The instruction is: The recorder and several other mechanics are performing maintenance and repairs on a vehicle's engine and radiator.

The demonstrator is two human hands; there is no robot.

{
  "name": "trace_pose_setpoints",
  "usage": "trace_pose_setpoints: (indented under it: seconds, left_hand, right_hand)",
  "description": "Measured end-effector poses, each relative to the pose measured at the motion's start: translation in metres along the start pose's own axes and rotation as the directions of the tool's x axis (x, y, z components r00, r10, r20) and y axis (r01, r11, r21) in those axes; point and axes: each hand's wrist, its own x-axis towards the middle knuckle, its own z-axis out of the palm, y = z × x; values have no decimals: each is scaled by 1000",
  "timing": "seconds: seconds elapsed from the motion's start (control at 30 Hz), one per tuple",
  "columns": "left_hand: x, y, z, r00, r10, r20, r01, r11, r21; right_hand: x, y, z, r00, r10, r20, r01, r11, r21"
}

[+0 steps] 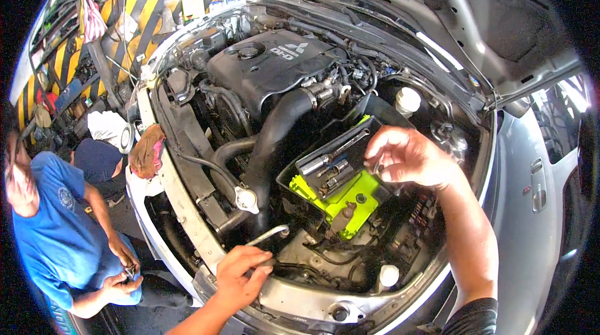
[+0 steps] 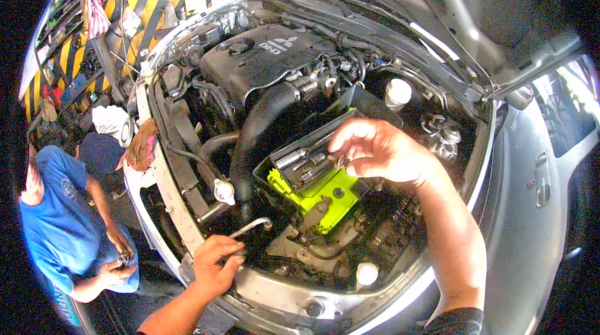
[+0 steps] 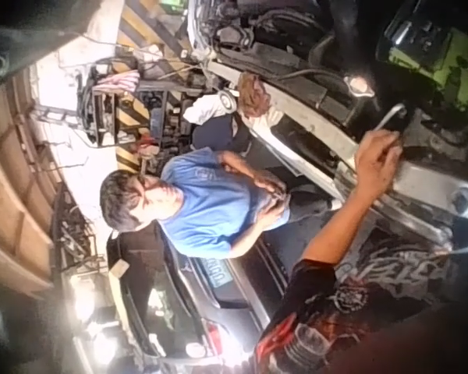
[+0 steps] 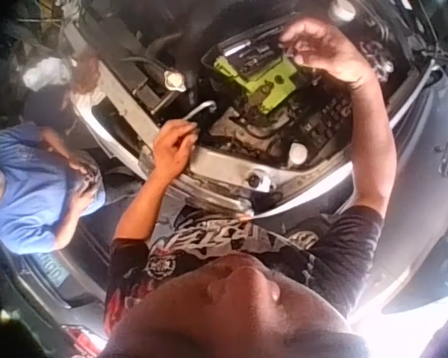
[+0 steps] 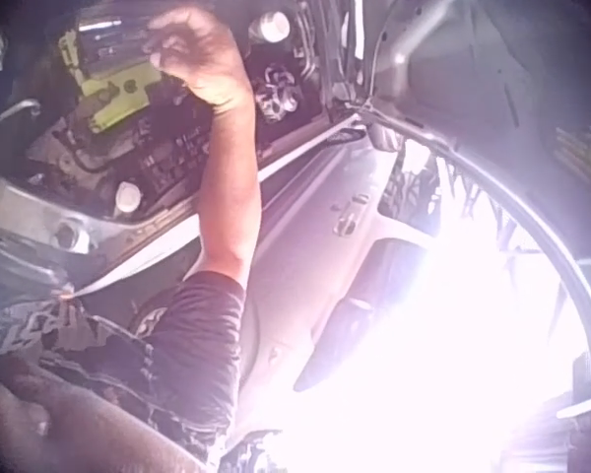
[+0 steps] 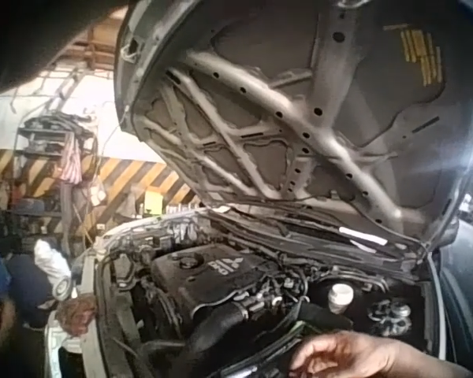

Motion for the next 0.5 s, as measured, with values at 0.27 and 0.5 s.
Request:
trace_pose_setpoints:
  seconds: [0.27,0.5]
  left_hand:
    - [2,-1,8,999,10,42,-5,993,-117]
    - [-3,-4,8,991,67,117,-57,994,-94]
  right_hand:
    - [-40,-4,99,962,-55,-266,115,970,215]
    - [-65,47,195,939,125,-320,-36,962,272]
